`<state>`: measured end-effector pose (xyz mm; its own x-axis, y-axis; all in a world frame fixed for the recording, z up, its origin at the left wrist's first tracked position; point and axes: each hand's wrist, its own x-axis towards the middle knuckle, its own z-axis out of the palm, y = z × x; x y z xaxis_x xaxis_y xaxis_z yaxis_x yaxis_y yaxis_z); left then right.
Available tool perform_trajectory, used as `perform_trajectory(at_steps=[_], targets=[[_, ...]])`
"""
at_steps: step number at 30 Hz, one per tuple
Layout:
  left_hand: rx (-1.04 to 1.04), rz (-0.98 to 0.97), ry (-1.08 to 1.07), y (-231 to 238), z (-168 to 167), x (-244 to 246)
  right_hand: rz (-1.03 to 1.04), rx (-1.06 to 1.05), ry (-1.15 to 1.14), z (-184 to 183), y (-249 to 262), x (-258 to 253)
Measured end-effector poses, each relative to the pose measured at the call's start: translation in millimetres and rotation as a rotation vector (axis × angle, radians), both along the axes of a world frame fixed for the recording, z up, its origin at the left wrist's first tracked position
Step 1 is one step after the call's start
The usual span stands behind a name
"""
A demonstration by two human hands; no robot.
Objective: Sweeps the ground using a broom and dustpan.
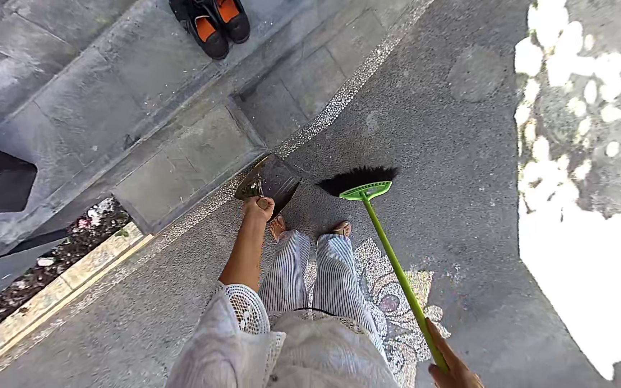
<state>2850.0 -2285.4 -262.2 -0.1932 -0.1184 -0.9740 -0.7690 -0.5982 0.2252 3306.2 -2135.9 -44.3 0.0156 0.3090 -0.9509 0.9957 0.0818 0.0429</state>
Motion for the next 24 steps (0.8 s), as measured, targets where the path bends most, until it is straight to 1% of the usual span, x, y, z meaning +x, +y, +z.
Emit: perform_trajectory(at_steps=[3, 7, 12, 17, 21, 24], targets=[[0.001, -0.038, 0.000, -0.2, -1.1, 4.9, -0.038, 0.031, -0.010, -13.0, -23.2, 2.5], [0.011, -0.031, -0.038, -5.7, -1.9, 4.1, -0.033, 0.085, 0.028, -33.1, -40.1, 3.3], [0.017, -0.064, -0.030, -4.2, 4.8, 2.9, 0.022, 0.143, 0.011, -52.8, -48.6, -15.5], [0.026, -0.092, -0.038, -13.3, 2.0, 6.0, 0.108, 0.134, 0.013, -53.0, -48.9, -36.9], [0.006, -0.136, -0.075, -17.3, 3.3, 2.4, 0.182, 0.104, -0.021, -45.5, -45.9, -51.8], [0.009, -0.125, -0.092, -14.8, 0.7, 1.6, 0.217, 0.104, -0.062, -35.3, -45.7, -61.4]])
